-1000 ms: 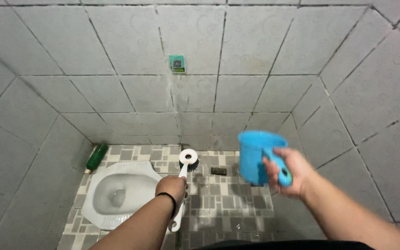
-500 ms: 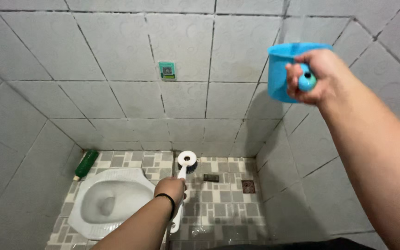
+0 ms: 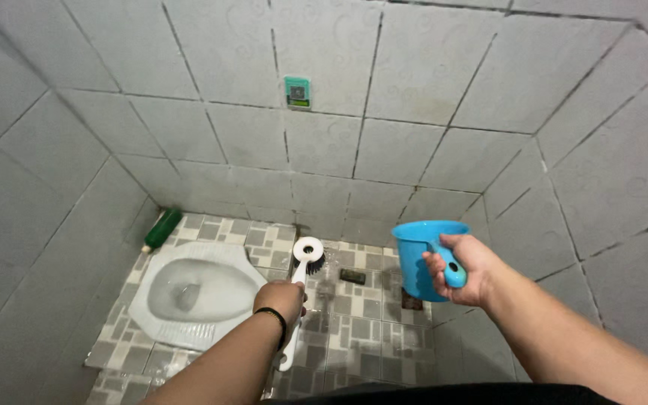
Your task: The person scrubs the bathroom wall tiles and a squat toilet with a brush and subsequently rinses them with water using a blue scoop from a bucket.
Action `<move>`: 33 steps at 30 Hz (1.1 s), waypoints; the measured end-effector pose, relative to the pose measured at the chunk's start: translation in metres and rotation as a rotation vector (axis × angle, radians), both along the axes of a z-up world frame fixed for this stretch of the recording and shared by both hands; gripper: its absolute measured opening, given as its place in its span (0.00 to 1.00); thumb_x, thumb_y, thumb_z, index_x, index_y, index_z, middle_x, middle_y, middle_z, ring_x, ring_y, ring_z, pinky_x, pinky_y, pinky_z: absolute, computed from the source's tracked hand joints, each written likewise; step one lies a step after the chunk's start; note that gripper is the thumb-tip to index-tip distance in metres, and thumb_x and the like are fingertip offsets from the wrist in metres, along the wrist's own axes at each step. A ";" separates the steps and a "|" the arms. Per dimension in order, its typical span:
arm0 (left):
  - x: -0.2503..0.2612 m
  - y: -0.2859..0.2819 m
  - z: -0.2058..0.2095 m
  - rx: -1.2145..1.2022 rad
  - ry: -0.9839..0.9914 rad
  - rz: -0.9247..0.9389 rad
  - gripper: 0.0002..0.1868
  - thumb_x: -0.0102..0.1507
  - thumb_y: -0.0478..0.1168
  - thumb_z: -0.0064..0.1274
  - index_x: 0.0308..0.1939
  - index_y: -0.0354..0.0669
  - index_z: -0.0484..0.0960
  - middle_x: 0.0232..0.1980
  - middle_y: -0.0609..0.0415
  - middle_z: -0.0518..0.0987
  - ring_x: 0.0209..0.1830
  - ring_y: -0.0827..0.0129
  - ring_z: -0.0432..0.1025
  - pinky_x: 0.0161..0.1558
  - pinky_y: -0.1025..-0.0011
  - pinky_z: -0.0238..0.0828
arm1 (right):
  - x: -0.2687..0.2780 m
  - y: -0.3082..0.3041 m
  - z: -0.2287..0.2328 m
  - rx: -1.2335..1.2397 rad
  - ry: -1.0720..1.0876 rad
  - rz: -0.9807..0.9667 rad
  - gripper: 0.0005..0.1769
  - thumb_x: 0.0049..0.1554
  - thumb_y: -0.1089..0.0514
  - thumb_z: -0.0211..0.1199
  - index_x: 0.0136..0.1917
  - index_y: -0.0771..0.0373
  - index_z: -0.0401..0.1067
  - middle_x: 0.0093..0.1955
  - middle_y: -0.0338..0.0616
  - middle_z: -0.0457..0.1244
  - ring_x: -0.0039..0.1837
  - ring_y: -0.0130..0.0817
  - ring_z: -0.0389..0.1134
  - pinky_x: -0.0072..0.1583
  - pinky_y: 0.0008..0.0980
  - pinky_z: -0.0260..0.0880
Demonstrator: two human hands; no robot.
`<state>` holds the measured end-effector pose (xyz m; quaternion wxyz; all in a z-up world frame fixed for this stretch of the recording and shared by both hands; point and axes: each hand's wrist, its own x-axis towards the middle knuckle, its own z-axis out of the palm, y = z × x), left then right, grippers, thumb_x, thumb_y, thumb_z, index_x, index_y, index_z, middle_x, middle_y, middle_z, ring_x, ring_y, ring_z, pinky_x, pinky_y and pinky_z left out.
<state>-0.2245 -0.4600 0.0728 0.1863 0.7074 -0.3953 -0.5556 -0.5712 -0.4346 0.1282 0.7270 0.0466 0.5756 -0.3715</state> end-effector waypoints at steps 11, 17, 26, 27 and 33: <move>0.036 0.036 -0.007 -0.026 -0.110 0.059 0.15 0.64 0.43 0.48 0.38 0.36 0.87 0.31 0.47 0.85 0.27 0.64 0.78 0.37 0.63 0.74 | 0.079 -0.037 0.003 -0.182 -0.040 0.222 0.22 0.66 0.39 0.49 0.43 0.58 0.68 0.33 0.31 0.60 0.32 0.23 0.60 0.37 0.27 0.64; 0.069 0.067 0.025 0.008 -0.040 0.349 0.14 0.64 0.42 0.49 0.41 0.38 0.87 0.33 0.46 0.83 0.30 0.62 0.77 0.38 0.63 0.72 | 0.140 -0.045 0.022 -0.171 0.167 0.361 0.18 0.66 0.47 0.49 0.45 0.61 0.68 0.39 0.40 0.61 0.39 0.34 0.64 0.42 0.34 0.69; 0.122 0.143 -0.008 -0.043 -0.173 0.471 0.15 0.66 0.47 0.50 0.43 0.42 0.88 0.39 0.47 0.83 0.37 0.58 0.76 0.44 0.61 0.71 | 0.226 -0.069 0.005 -0.163 0.072 0.653 0.26 0.67 0.36 0.42 0.40 0.57 0.63 0.31 0.34 0.55 0.30 0.27 0.53 0.34 0.28 0.57; 0.127 0.154 -0.017 -0.048 -0.206 0.474 0.15 0.66 0.47 0.51 0.43 0.42 0.88 0.39 0.48 0.83 0.38 0.58 0.76 0.45 0.60 0.70 | 0.240 -0.065 0.007 -0.173 0.090 0.676 0.27 0.67 0.35 0.40 0.40 0.57 0.62 0.31 0.34 0.55 0.30 0.28 0.53 0.34 0.29 0.57; 0.153 0.239 -0.041 -0.029 -0.335 0.437 0.16 0.67 0.49 0.51 0.42 0.45 0.90 0.39 0.48 0.83 0.37 0.58 0.77 0.44 0.61 0.72 | 0.316 -0.017 0.015 -0.224 0.134 0.822 0.30 0.68 0.33 0.35 0.42 0.57 0.61 0.32 0.36 0.56 0.30 0.28 0.53 0.34 0.29 0.57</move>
